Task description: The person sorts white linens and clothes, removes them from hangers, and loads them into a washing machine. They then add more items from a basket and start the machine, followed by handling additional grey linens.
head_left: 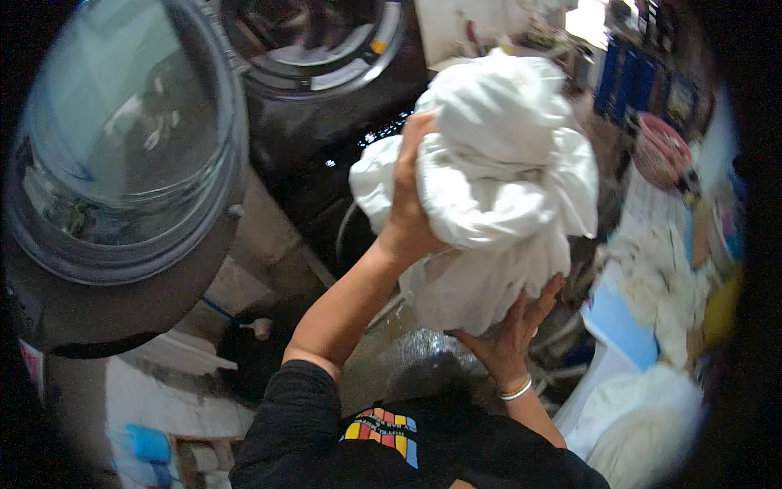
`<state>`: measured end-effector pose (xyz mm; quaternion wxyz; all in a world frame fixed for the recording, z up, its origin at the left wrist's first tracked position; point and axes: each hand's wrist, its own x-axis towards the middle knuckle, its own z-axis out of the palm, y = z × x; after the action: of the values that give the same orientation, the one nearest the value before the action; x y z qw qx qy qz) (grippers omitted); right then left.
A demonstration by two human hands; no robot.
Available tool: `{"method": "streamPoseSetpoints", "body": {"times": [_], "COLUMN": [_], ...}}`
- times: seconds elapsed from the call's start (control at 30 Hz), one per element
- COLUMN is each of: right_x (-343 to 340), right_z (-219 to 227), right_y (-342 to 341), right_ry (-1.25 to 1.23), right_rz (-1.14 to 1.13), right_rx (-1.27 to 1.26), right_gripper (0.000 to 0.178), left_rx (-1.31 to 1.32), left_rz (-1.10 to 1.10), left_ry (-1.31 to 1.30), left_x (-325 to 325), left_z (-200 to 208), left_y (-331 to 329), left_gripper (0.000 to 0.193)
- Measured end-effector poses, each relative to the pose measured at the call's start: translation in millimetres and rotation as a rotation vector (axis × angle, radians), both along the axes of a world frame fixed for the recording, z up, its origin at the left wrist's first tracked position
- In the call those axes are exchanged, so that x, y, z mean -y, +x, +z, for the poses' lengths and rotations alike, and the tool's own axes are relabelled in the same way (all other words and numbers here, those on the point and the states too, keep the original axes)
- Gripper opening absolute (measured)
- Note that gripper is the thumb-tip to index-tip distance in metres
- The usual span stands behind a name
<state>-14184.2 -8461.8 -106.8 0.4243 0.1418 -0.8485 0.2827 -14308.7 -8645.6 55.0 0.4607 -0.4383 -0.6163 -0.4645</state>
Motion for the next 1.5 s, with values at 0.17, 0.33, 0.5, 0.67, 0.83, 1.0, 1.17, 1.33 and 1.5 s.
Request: {"method": "streamPoseSetpoints", "body": {"times": [0.17, 0.33, 0.5, 0.67, 0.83, 1.0, 1.17, 1.33, 1.5], "right_x": [16, 70, 153, 255, 315, 323, 256, 218, 220], "right_z": [32, 123, 224, 303, 358, 364, 340, 300, 270], "right_y": [-153, -281, -398, -504, -550, -572, -565, -532, -521], "right_ry": [-0.048, -0.162, -0.193, -0.171, 0.668, 0.511, -0.421, -0.233, -0.357], "right_rz": [0.230, 0.392, 0.500, -0.017, 0.374, 0.814, 1.358, 1.293, 1.311], "right_rx": [-0.334, -0.577, -0.806, -1.253, 0.200, -0.171, -0.050, -0.309, -0.280], "right_gripper": [0.130, 0.123, 0.111, 0.064, 0.052, 0.038, 0.032, 0.027, 0.043], "left_rx": [-0.458, -0.454, -0.338, -0.108, 0.164, -0.108, 0.494, 0.013, -0.447], "left_rz": [0.255, 0.637, 1.010, 1.258, 1.337, 1.384, 1.332, 1.433, 1.159], "left_ry": [-0.072, -0.081, -0.163, -0.342, -0.626, -0.598, -1.074, -1.250, -1.194], "left_x": [23, 102, 209, 287, 314, 271, 218, 231, 280], "left_z": [80, 161, 228, 257, 275, 232, 135, 86, 157], "left_y": [-77, -136, -197, -249, -278, -263, -243, -286, -316], "left_gripper": [0.097, 0.086, 0.074, 0.063, 0.053, 0.063, 0.133, 0.111, 0.034]}}
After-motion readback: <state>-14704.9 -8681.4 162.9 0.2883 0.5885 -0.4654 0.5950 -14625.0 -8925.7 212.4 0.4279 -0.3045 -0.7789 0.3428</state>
